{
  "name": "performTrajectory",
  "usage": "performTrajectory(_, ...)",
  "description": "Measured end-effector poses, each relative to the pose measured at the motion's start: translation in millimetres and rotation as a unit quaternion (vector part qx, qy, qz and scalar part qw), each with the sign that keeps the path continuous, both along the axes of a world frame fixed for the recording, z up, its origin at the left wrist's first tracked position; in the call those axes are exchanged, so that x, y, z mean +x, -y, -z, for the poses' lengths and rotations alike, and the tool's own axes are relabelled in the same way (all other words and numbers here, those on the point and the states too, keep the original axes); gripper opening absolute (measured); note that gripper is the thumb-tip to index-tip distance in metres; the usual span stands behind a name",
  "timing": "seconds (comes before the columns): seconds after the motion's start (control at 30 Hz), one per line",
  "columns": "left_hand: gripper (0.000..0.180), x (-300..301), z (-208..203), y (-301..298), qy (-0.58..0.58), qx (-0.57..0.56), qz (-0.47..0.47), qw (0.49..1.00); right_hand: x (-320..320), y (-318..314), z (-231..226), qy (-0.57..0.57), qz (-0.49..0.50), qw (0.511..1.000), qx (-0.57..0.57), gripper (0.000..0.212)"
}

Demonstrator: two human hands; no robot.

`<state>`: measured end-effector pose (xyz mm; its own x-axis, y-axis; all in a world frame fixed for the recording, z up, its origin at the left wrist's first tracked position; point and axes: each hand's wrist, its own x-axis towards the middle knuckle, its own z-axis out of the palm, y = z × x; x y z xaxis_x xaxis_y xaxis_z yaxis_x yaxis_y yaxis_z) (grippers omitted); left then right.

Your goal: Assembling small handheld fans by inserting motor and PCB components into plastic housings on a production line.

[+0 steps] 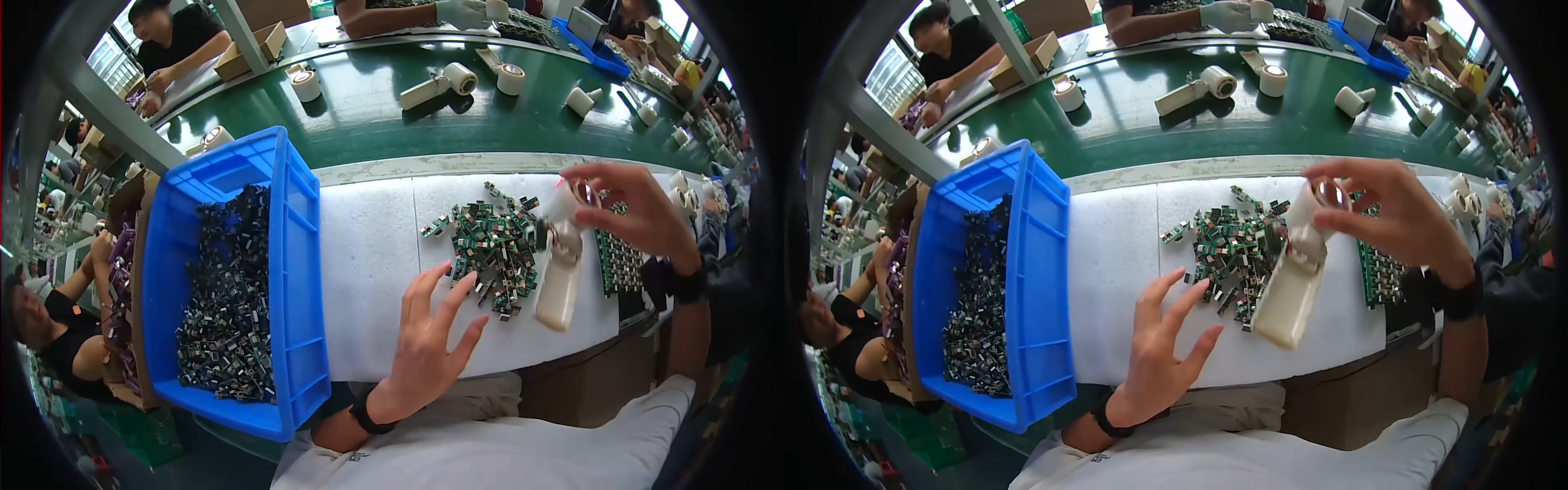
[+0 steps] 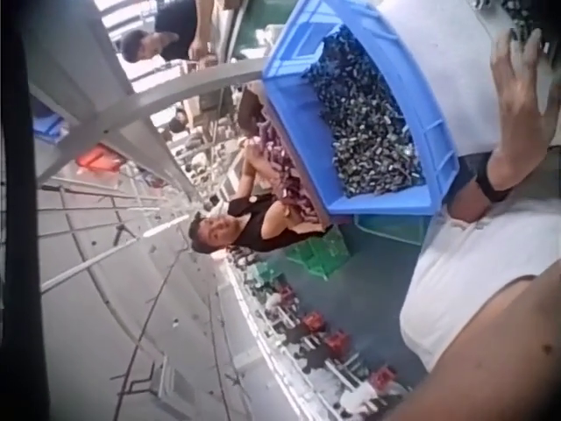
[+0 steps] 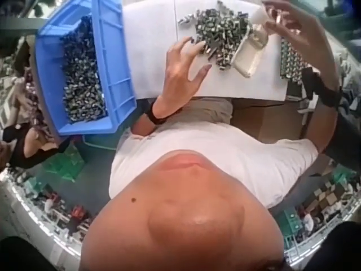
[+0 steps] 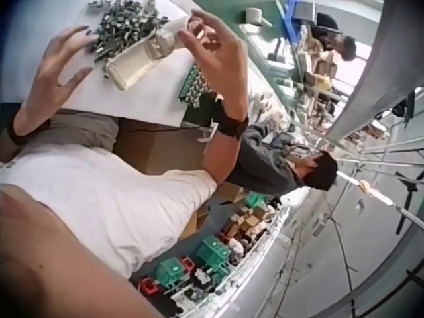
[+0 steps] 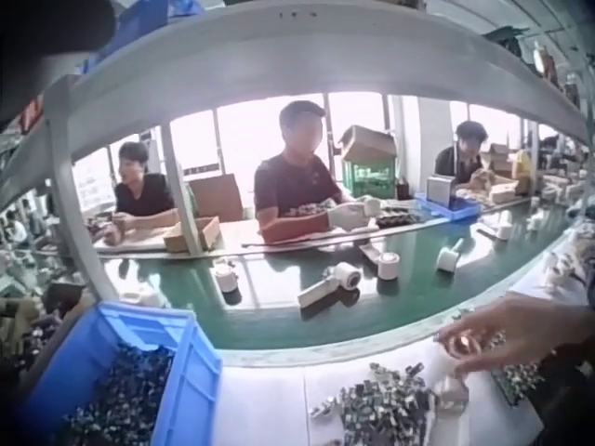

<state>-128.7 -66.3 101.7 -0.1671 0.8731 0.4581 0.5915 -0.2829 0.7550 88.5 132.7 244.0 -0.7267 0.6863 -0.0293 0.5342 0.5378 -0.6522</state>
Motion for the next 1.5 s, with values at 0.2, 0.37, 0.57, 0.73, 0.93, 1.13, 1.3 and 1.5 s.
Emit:
performTrajectory(0.2, 0.042, 6, -8, 16, -0.099, -0.025, -0.065, 0.993, -77, -135, 28, 0.034, 0.062, 0.997, 0.038, 0.055)
performTrajectory(0.37, 0.032, 4, -7, 20, -0.049, 0.005, -0.050, 0.998, -178, -164, 58, 0.061, 0.036, 0.994, 0.083, 0.061)
performTrajectory(0.57, 0.031, -10, -8, 32, 0.083, 0.002, -0.062, 0.995, -225, -186, 51, 0.106, 0.083, 0.982, 0.130, 0.065)
performTrajectory(0.73, 0.033, -20, -18, 35, 0.126, 0.010, -0.062, 0.990, -164, -231, 70, 0.178, 0.304, 0.895, 0.272, 0.079)
performTrajectory(0.93, 0.036, -20, -15, 39, 0.094, 0.062, -0.037, 0.993, -130, -255, 99, 0.142, 0.346, 0.915, 0.152, 0.080)
performTrajectory(1.13, 0.033, -14, -13, 36, 0.089, 0.055, -0.046, 0.993, -138, -231, 87, 0.088, 0.250, 0.958, 0.106, 0.070)
performTrajectory(1.3, 0.032, -14, -12, 43, 0.103, 0.015, -0.002, 0.995, -108, -245, 117, 0.139, 0.187, 0.932, 0.277, 0.061)
performTrajectory(1.5, 0.030, -17, -9, 52, 0.133, 0.046, 0.034, 0.989, -143, -207, 112, 0.050, 0.254, 0.946, 0.197, 0.062)
